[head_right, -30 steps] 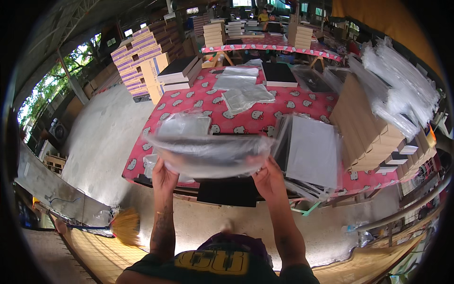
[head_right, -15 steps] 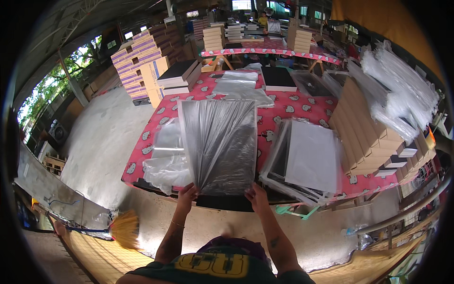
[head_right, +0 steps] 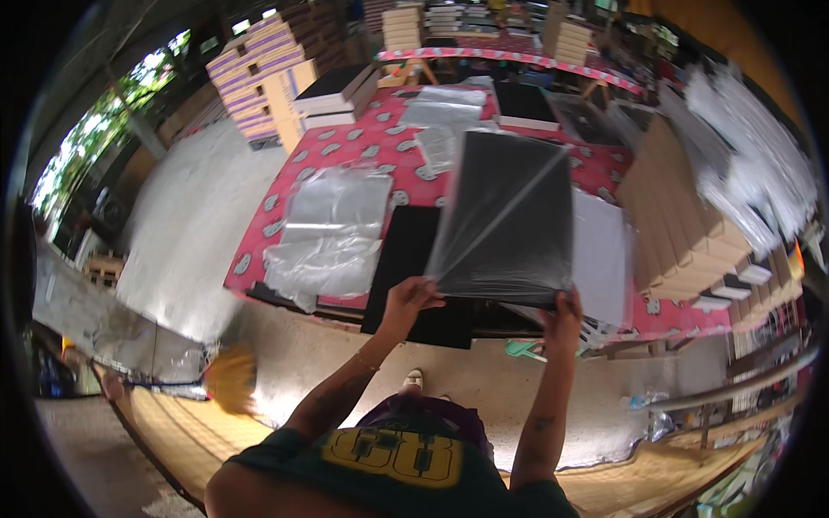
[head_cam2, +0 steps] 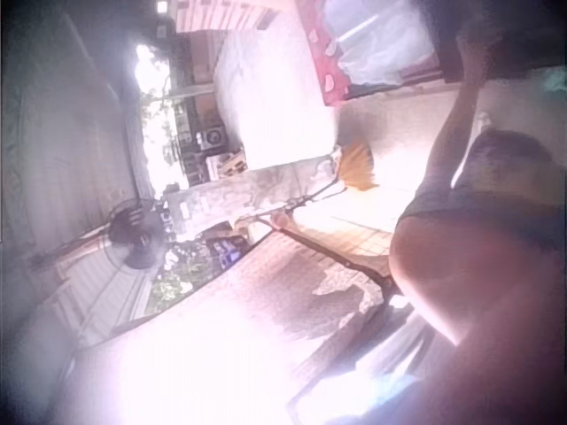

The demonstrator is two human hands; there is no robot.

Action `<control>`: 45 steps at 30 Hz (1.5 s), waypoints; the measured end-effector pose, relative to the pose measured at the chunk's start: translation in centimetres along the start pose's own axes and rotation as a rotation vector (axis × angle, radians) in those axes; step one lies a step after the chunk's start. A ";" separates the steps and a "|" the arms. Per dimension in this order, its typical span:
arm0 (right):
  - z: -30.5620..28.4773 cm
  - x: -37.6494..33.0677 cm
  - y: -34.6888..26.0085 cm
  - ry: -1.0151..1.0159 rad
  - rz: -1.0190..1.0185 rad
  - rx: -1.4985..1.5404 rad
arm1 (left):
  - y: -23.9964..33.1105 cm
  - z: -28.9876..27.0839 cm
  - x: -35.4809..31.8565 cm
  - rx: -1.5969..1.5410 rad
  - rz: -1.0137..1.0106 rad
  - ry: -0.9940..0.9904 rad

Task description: The person places white and black square items into plastic bags and stacks them on a table.

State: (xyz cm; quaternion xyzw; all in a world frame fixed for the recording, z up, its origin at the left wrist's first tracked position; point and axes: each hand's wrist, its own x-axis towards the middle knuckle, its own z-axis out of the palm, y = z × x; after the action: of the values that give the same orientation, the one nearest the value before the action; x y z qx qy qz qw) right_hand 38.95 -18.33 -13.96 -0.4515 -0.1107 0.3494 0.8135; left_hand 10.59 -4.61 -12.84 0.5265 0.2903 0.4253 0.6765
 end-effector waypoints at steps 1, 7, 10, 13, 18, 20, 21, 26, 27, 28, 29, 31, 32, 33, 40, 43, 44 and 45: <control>-1.1 -0.1 -0.9 0.016 -0.009 0.000 | -0.4 0.4 0.1 0.095 0.046 0.007; -11.0 3.7 -4.2 0.118 -0.139 -0.181 | 0.6 -10.2 1.0 1.028 0.505 0.403; -11.8 4.6 -5.3 0.247 -0.175 -0.418 | 2.6 -17.4 0.7 1.541 0.215 0.476; -12.0 5.2 -5.4 0.407 -0.247 -0.897 | 2.7 -22.3 1.4 1.920 -0.053 0.577; -12.0 5.5 -3.1 0.335 -0.457 -1.578 | 5.0 -30.3 2.0 1.336 -0.156 1.168; -13.1 5.9 -2.3 0.237 -0.500 -1.536 | 4.3 -32.2 1.9 1.228 -0.241 1.135; -12.1 5.0 -1.6 0.257 -0.484 -1.506 | 4.4 -32.9 1.5 1.277 -0.269 1.042; -5.7 1.5 -2.8 0.714 -0.606 -1.796 | 6.1 -34.5 1.4 1.534 -0.391 0.620; -5.2 1.5 -3.2 0.699 -0.836 -1.742 | 6.4 -33.0 2.5 1.512 -0.226 0.677; -4.3 1.8 -3.2 0.476 -0.885 -1.507 | 6.7 -31.2 3.7 1.485 -0.063 0.734; -1.5 0.8 -2.4 0.250 -0.902 -1.264 | 7.3 -29.4 4.3 1.466 0.090 0.791; 5.8 -3.7 0.7 -0.235 -0.334 -0.773 | 6.9 -20.8 6.2 1.201 0.337 0.646; 7.4 -4.8 3.3 -0.466 -0.151 -0.804 | 7.0 -14.0 6.8 1.101 0.236 0.473; 11.7 -8.1 5.1 -0.762 -0.003 -0.582 | 5.2 -10.2 5.6 0.942 0.461 0.319; 13.7 -6.8 9.6 -0.382 0.199 -0.072 | 9.0 0.1 -0.1 0.374 0.370 0.062; 12.7 -6.0 9.6 -0.283 0.292 0.028 | 6.1 -0.4 0.9 0.774 0.323 -0.002; 12.3 -6.3 9.6 -0.187 0.331 0.023 | 5.1 0.1 0.5 1.010 0.344 -0.037; 12.4 -6.9 9.5 -0.108 0.374 0.014 | 2.0 -0.9 0.0 1.086 0.352 -0.069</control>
State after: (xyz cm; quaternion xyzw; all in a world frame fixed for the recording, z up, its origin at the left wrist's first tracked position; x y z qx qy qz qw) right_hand 23.27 -11.44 -13.71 -0.4390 -0.0658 0.5188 0.7307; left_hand 9.31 -3.98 -11.18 0.8525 0.3531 0.3041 0.2369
